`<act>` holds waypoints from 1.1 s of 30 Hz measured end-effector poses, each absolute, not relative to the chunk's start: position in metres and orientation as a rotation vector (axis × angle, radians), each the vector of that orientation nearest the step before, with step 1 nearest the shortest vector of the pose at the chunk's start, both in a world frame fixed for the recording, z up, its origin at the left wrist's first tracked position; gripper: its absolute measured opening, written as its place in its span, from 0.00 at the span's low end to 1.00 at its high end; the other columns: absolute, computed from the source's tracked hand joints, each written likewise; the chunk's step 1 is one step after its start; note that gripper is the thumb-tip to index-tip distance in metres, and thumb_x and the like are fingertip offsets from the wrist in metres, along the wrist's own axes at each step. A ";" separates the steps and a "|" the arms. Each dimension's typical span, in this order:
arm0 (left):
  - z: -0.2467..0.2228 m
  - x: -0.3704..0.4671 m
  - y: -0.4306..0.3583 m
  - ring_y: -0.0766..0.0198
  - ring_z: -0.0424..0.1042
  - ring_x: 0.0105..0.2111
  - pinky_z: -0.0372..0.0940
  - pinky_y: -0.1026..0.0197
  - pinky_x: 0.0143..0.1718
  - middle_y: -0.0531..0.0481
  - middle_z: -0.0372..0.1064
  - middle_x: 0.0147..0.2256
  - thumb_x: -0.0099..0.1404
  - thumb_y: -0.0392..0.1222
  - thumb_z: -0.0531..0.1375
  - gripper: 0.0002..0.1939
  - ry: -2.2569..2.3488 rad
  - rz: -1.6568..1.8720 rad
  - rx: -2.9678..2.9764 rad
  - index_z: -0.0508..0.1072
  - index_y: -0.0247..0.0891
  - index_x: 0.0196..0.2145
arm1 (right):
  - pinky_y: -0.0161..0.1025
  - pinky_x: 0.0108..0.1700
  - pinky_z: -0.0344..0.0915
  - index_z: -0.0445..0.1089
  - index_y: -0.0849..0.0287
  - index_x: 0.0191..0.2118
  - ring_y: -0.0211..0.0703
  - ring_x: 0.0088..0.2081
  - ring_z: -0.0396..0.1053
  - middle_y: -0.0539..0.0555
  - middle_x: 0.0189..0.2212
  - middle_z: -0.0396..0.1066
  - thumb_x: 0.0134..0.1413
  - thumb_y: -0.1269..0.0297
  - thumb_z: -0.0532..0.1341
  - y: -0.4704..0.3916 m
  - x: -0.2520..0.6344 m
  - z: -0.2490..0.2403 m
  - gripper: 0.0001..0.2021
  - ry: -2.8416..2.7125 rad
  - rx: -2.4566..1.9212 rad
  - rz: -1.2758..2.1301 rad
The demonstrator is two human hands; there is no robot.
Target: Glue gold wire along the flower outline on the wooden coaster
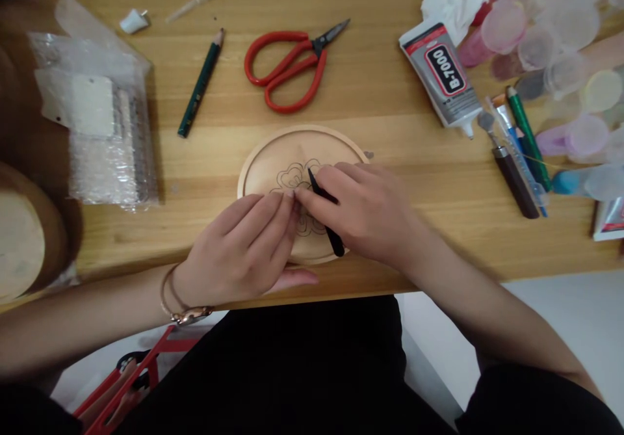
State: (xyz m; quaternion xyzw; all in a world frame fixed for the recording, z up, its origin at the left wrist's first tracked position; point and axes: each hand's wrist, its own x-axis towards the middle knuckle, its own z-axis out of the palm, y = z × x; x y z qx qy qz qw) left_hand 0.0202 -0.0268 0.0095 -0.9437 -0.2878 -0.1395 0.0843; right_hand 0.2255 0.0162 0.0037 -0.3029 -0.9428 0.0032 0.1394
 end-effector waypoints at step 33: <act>0.011 0.019 -0.023 0.49 0.77 0.39 0.73 0.54 0.39 0.33 0.77 0.40 0.71 0.53 0.51 0.29 -0.819 -0.446 -2.824 0.77 0.18 0.41 | 0.34 0.29 0.62 0.75 0.59 0.38 0.35 0.28 0.65 0.51 0.27 0.67 0.59 0.67 0.60 0.024 0.228 -0.003 0.06 -2.377 -0.855 0.508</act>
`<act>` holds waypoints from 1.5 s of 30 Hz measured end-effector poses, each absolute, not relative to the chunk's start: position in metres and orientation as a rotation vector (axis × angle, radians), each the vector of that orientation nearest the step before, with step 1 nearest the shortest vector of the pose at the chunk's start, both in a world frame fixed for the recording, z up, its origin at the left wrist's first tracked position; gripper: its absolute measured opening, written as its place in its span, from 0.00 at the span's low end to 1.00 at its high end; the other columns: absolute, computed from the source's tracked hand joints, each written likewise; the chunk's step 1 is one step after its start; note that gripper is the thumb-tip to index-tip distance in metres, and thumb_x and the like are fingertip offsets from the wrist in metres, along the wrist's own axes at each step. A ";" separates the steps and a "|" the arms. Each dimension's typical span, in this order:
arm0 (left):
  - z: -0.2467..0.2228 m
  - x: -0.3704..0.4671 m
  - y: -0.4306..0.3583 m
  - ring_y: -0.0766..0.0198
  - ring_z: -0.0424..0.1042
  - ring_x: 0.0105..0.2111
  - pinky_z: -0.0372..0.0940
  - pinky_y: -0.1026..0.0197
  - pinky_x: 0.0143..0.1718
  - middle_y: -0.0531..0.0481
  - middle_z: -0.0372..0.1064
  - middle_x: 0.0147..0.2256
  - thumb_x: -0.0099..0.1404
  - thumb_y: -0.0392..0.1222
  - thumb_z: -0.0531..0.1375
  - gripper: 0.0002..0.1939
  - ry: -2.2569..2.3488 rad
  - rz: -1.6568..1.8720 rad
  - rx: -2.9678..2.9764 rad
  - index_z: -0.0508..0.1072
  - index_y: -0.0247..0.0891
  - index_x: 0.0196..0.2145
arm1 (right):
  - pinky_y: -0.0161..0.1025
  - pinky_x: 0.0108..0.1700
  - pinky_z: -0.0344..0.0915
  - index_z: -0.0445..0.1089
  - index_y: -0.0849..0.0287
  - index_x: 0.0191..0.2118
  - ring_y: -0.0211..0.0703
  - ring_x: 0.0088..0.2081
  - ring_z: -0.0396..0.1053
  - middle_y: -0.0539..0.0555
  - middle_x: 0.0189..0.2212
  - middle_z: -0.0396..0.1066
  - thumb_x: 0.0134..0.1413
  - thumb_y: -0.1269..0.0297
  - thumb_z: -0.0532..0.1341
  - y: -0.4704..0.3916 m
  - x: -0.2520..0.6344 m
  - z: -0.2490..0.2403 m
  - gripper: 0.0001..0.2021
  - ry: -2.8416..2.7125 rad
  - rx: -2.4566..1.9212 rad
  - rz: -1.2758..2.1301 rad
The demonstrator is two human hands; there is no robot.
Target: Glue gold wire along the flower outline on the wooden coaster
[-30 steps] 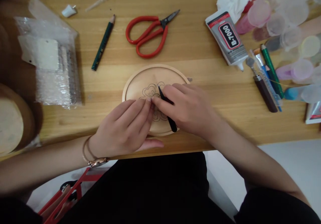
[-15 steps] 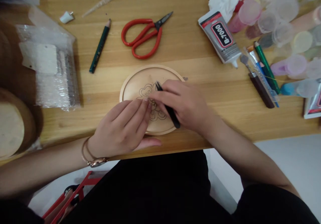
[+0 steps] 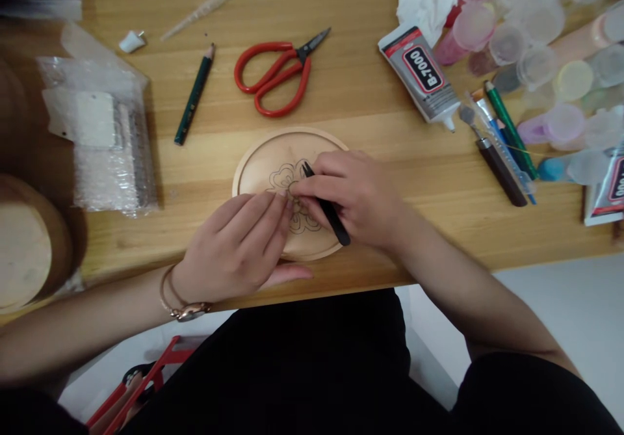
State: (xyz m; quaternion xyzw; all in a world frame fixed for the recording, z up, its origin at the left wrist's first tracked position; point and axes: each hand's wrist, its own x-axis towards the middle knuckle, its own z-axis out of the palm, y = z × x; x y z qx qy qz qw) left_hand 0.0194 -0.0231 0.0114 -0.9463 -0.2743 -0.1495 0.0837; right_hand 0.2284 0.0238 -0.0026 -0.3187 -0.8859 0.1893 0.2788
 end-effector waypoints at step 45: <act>0.009 0.019 -0.025 0.52 0.76 0.41 0.70 0.54 0.42 0.34 0.77 0.41 0.71 0.59 0.49 0.34 -0.805 -0.450 -2.791 0.75 0.19 0.42 | 0.36 0.25 0.57 0.72 0.57 0.29 0.36 0.26 0.59 0.49 0.23 0.63 0.59 0.69 0.58 0.017 0.226 0.001 0.09 -2.563 -0.767 0.310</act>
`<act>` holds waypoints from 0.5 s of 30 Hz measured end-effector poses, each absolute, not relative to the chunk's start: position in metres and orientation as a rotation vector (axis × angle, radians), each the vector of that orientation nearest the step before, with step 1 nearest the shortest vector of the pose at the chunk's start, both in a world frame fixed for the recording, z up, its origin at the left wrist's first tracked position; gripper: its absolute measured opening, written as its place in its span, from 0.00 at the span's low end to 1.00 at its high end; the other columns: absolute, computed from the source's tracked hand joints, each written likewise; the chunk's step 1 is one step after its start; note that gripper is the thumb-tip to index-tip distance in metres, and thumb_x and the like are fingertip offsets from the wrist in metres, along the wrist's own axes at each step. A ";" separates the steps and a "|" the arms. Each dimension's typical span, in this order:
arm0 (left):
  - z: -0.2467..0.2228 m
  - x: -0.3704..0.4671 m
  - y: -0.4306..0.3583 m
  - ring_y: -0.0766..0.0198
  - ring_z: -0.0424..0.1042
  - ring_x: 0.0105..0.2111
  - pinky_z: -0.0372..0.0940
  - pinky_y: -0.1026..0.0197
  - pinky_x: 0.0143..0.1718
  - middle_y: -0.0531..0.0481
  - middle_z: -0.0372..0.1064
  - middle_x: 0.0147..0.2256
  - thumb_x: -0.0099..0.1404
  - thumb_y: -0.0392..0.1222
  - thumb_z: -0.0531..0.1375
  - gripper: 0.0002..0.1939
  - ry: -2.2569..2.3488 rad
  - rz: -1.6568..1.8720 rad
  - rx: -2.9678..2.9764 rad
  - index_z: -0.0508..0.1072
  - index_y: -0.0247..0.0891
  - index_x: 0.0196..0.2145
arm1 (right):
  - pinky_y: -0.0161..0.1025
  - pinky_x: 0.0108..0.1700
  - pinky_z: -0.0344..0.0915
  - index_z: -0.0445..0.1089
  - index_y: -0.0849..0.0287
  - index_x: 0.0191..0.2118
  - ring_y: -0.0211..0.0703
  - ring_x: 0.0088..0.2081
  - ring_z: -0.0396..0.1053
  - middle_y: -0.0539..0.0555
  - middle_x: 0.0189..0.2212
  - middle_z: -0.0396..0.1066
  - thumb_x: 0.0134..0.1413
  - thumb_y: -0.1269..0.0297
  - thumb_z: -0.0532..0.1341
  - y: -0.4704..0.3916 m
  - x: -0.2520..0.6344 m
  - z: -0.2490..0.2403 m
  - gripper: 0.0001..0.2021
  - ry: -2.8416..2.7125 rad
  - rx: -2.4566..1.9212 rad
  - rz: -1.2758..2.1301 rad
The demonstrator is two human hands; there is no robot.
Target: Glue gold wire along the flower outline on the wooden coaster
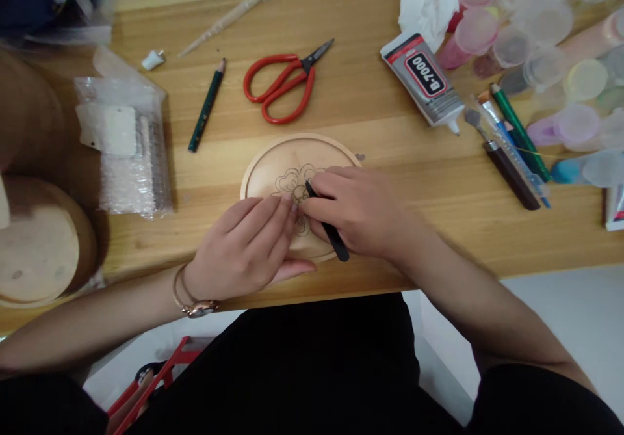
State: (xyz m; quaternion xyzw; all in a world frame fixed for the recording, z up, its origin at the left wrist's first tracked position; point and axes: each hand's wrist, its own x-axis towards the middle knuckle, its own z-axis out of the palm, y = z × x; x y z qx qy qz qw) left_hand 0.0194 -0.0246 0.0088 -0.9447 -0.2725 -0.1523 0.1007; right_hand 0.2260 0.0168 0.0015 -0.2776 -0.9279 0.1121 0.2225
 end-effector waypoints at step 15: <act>0.008 0.020 -0.026 0.50 0.75 0.43 0.69 0.53 0.43 0.32 0.76 0.42 0.68 0.61 0.53 0.34 -0.746 -0.470 -2.741 0.75 0.20 0.42 | 0.34 0.28 0.61 0.72 0.58 0.33 0.33 0.26 0.65 0.48 0.27 0.72 0.55 0.69 0.61 0.037 0.254 0.006 0.02 -1.702 -1.244 0.484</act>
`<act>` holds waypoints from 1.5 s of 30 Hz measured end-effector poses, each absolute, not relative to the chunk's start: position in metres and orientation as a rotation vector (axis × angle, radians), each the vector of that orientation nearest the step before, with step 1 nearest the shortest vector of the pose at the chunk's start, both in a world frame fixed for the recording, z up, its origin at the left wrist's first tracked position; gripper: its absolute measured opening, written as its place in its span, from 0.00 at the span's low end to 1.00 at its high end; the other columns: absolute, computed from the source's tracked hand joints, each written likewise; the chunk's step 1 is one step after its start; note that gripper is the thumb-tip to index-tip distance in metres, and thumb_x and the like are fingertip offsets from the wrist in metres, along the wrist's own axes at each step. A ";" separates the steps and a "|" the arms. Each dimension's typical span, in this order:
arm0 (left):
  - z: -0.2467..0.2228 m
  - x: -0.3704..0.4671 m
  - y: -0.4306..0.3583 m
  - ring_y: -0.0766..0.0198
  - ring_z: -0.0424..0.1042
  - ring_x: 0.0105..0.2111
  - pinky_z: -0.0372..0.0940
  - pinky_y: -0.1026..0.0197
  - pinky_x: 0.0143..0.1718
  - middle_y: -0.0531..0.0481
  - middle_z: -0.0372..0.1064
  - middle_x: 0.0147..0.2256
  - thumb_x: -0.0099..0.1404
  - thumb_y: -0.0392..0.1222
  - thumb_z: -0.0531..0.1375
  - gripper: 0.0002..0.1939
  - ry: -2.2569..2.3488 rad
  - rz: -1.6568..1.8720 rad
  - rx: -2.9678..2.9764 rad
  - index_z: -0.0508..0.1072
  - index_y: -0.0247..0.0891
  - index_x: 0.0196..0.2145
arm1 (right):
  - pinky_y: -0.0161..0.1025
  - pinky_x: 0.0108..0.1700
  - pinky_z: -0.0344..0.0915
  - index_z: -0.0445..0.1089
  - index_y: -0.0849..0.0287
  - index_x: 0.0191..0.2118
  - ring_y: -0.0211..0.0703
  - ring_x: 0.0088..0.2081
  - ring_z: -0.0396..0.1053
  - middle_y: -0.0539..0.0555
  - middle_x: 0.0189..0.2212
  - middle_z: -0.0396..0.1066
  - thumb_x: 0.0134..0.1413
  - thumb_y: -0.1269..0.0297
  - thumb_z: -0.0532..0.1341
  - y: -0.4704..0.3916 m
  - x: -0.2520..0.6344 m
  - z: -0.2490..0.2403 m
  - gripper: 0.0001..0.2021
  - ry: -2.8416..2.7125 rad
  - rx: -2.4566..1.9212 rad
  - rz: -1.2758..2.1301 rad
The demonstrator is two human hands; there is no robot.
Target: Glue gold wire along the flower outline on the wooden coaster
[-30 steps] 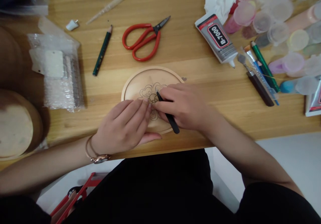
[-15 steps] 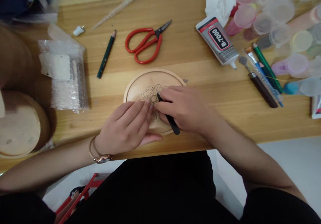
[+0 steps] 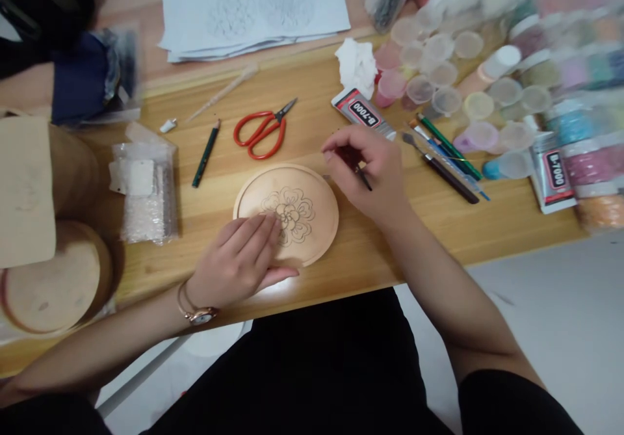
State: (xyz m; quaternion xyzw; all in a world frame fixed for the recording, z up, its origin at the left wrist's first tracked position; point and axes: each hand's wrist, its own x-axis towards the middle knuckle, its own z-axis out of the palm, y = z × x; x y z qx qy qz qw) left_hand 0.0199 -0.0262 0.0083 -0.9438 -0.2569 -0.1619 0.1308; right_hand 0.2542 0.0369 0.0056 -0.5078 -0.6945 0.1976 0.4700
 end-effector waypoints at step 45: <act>-0.006 0.013 -0.023 0.48 0.71 0.49 0.63 0.49 0.54 0.33 0.73 0.47 0.70 0.63 0.45 0.37 -1.004 -0.516 -2.735 0.73 0.22 0.48 | 0.35 0.28 0.57 0.77 0.55 0.38 0.38 0.29 0.65 0.52 0.27 0.69 0.61 0.64 0.56 0.057 0.223 0.011 0.11 -2.535 -0.863 0.604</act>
